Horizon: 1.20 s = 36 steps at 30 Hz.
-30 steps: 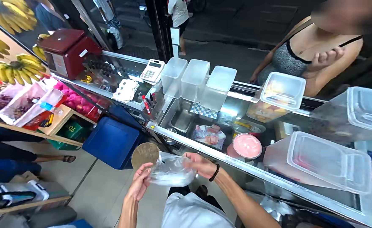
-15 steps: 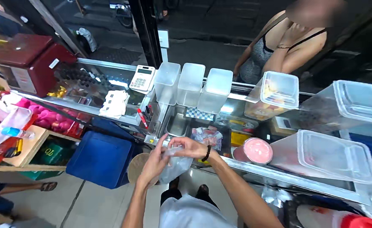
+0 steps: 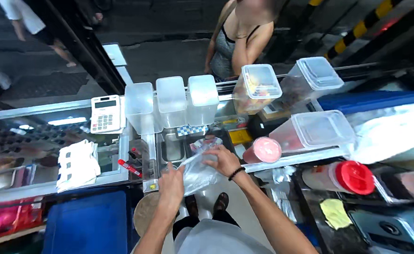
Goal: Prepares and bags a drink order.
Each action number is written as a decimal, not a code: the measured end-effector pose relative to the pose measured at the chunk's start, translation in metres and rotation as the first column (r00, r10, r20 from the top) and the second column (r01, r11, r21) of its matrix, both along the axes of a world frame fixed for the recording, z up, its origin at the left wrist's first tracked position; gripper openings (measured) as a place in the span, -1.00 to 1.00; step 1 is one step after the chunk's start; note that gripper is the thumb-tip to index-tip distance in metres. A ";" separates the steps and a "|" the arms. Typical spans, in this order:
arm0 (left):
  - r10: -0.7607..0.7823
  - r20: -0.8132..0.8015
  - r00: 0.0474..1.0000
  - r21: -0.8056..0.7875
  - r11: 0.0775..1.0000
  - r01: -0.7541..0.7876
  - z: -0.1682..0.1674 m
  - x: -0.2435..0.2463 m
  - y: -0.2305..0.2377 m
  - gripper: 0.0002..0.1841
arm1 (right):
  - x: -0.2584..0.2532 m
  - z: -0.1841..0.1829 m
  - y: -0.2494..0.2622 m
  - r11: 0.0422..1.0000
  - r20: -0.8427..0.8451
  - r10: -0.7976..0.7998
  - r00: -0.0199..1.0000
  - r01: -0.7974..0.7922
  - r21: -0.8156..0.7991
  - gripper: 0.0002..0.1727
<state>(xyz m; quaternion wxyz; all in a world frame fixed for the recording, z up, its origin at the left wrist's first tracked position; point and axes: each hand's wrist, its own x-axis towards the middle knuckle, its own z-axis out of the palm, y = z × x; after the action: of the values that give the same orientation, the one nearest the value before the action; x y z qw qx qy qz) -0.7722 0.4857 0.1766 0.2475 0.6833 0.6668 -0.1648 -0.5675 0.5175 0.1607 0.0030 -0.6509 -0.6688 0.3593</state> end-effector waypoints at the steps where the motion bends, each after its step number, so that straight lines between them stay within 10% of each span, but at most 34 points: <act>1: -0.020 -0.014 1.000 0.004 1.000 0.020 0.002 0.004 0.001 -0.28 | 0.000 -0.004 0.004 1.000 -0.011 0.027 1.000 -0.027 -0.015 -0.39; 7: -0.028 -0.072 0.997 0.003 1.000 0.029 -0.026 -0.013 0.041 -0.38 | 0.014 -0.029 -0.001 0.984 -0.096 0.106 0.990 -0.090 0.156 -0.68; 11: -0.041 -0.091 0.995 0.006 0.999 0.042 -0.032 -0.008 0.040 -0.53 | 0.008 -0.024 0.010 0.989 0.212 0.033 0.977 -0.002 -0.147 0.02; 20: -0.028 0.045 0.999 -0.016 0.999 0.028 -0.054 -0.009 0.050 -0.31 | 0.027 -0.051 0.016 0.951 -0.313 0.136 0.940 -0.035 0.308 -0.56; 24: -0.013 -0.009 1.000 -0.034 0.999 0.012 -0.054 -0.006 0.055 -0.23 | 0.031 -0.057 0.019 0.968 -0.339 0.177 0.924 -0.102 0.229 -0.78; 28: -0.043 -0.059 0.997 -0.062 0.997 0.039 -0.048 -0.008 0.054 -0.20 | 0.023 -0.050 0.028 0.994 0.070 0.091 0.993 -0.087 -0.059 0.07; 36: -0.103 0.182 0.978 0.129 0.988 0.081 -0.048 -0.029 0.044 -0.27 | 0.011 -0.034 0.033 0.983 0.238 0.100 0.966 -0.058 -0.175 0.13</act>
<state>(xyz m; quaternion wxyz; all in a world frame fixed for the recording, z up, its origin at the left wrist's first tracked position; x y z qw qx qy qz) -0.8011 0.5297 0.1289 0.2596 0.7398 0.6168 -0.0701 -0.5568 0.5507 0.1265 -0.1486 -0.6610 -0.6570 0.3306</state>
